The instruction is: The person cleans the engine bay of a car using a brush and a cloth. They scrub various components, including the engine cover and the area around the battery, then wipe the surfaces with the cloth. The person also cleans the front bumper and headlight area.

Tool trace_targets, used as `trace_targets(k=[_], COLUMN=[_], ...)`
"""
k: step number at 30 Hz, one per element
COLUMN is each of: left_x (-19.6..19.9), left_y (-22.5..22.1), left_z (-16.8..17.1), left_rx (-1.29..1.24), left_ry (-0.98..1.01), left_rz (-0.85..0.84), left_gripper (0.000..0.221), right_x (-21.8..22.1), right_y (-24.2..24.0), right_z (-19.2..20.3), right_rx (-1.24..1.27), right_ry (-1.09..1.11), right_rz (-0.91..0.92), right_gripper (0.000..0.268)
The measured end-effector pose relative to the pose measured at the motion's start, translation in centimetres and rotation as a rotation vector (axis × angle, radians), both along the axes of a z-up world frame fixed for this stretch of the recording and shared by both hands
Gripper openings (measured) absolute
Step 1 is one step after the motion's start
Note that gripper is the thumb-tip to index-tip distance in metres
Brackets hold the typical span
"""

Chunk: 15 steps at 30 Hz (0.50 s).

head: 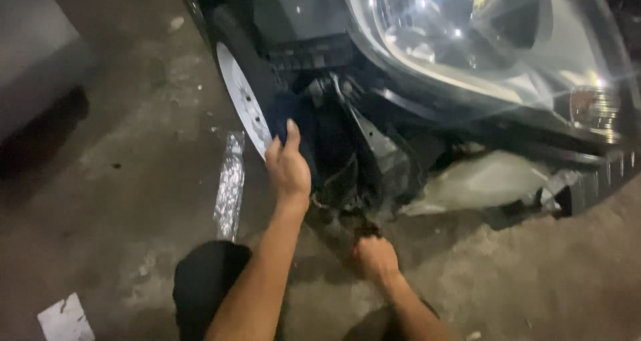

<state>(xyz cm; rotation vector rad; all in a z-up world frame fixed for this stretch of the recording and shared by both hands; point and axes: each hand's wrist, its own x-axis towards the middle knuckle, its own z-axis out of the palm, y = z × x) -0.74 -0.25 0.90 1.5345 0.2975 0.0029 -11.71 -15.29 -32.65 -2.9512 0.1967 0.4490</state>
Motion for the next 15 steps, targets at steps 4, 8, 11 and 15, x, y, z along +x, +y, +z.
trace_targets(k=[4,8,11,15], left_x=[0.6,1.5,2.3,1.4], left_y=[-0.3,-0.3,-0.1,0.2], left_z=[-0.4,-5.1,-5.5,-5.5], left_rx=[-0.083,-0.115,-0.078,-0.042], left_ry=[-0.051,-0.201,-0.254,-0.222], left_rz=[-0.001,-0.039,-0.005,-0.015], left_gripper=[0.075,0.039,0.055,0.052], right_x=[-0.2,-1.5,-0.3,0.4], right_y=[-1.7,-0.4,-0.2,-0.4], right_z=[-0.7,1.6,3.6,1.1], right_rx=[0.128,0.056,0.055,0.125], right_ry=[-0.495,-0.075,-0.114,-0.034], right_rz=[0.110,0.019,0.009,-0.041], right_gripper=[0.016,0.019,0.015,0.021])
